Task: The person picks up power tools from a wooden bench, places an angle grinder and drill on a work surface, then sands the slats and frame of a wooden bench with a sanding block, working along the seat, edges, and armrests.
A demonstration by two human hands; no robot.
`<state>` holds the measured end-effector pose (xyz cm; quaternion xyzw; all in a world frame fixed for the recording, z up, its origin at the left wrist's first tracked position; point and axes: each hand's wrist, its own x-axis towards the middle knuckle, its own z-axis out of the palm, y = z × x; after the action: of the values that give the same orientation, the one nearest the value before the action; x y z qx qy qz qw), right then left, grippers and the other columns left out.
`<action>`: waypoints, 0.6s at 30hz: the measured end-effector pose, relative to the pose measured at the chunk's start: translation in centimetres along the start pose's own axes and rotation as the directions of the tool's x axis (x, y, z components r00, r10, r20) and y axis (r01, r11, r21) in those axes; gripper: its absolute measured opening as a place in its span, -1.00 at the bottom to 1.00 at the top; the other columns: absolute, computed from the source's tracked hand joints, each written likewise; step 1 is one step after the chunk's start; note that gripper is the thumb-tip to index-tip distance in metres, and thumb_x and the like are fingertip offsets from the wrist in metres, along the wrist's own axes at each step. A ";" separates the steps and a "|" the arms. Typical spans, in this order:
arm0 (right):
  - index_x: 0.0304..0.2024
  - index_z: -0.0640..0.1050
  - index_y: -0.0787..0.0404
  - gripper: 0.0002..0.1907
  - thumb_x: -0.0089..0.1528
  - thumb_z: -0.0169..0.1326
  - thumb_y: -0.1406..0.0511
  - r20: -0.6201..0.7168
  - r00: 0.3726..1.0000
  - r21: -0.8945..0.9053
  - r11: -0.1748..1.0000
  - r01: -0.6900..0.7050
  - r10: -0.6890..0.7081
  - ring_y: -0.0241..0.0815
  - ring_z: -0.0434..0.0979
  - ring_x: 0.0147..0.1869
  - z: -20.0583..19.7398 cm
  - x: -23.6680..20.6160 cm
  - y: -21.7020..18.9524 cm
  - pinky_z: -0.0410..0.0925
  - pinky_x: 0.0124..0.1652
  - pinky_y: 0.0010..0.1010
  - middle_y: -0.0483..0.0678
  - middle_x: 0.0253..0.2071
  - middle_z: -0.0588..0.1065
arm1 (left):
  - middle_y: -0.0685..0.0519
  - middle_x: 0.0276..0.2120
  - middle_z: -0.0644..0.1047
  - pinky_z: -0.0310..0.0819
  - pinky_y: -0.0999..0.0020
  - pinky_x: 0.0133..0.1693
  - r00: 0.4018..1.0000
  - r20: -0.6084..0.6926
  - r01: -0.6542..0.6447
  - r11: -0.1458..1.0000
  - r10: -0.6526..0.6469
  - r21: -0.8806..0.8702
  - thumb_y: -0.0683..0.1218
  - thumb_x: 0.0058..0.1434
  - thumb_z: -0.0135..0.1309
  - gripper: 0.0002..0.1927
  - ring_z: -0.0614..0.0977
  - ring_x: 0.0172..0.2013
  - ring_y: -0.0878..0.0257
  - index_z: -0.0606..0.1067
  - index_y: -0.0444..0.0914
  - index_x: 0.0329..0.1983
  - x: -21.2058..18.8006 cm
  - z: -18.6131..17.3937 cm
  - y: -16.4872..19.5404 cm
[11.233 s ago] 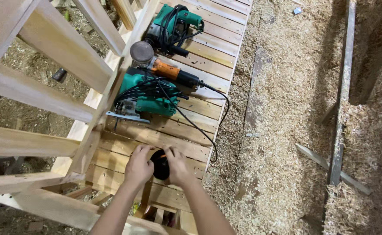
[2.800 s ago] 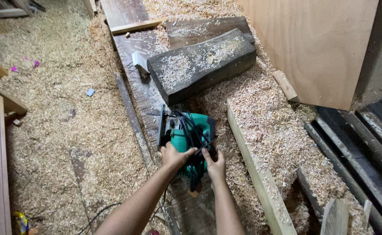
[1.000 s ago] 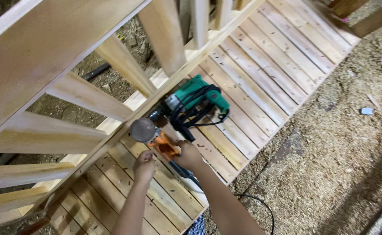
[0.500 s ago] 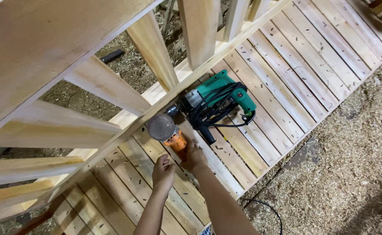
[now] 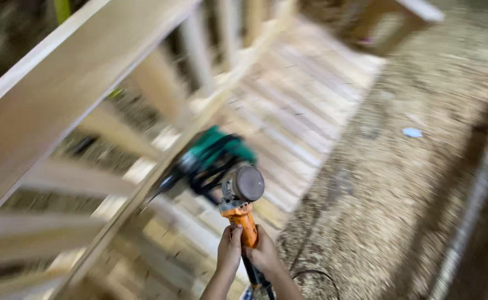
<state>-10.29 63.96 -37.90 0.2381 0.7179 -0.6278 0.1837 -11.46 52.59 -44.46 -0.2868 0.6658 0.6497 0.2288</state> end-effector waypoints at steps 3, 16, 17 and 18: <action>0.07 0.43 0.22 -0.47 0.03 0.15 0.51 -0.189 0.980 0.230 0.973 -0.015 0.060 -0.21 0.60 -0.03 -6.6 -3.8 -1.3 0.46 -0.04 -0.39 -0.04 -0.10 0.58 | -0.09 -0.18 0.65 0.50 0.26 -0.07 0.985 0.171 -0.009 0.999 0.002 0.041 0.20 0.27 0.02 -0.50 0.65 -0.16 0.13 0.52 -0.31 -0.02 -4.1 7.5 3.5; -0.05 0.49 0.30 -0.63 0.11 0.21 0.35 -0.885 0.377 0.380 0.891 0.248 0.272 -0.15 0.59 -0.13 -32.4 -30.5 -0.2 0.43 -0.14 -0.36 0.00 -0.17 0.60 | -0.08 -0.04 0.65 0.49 0.25 0.01 0.494 0.868 -0.477 0.818 -0.054 0.323 0.20 0.34 -0.04 -0.49 0.66 -0.05 0.15 0.46 -0.25 0.13 -32.7 36.0 5.2; -0.05 0.49 0.29 -0.63 0.11 0.21 0.34 -0.887 0.316 0.414 0.882 0.224 0.336 -0.16 0.61 -0.13 -33.2 -33.1 1.0 0.44 -0.14 -0.36 0.00 -0.17 0.60 | -0.08 -0.05 0.65 0.50 0.26 0.00 0.440 0.894 -0.438 0.849 -0.083 0.295 0.18 0.34 -0.04 -0.50 0.66 -0.07 0.16 0.45 -0.25 0.14 -35.3 36.9 3.6; -0.04 0.48 0.27 -0.62 0.11 0.21 0.33 -0.885 0.255 0.443 0.873 0.203 0.389 -0.16 0.62 -0.12 -34.1 -35.6 2.1 0.45 -0.14 -0.35 0.00 -0.16 0.60 | -0.09 -0.06 0.65 0.52 0.28 -0.02 0.393 0.915 -0.454 0.846 -0.093 0.281 0.16 0.34 -0.02 -0.52 0.66 -0.09 0.17 0.46 -0.27 0.12 -37.8 37.7 2.1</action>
<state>21.21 93.92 -14.65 0.6498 0.4847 -0.4924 -0.3168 12.21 93.31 -19.24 0.2558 0.6032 0.5283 0.5400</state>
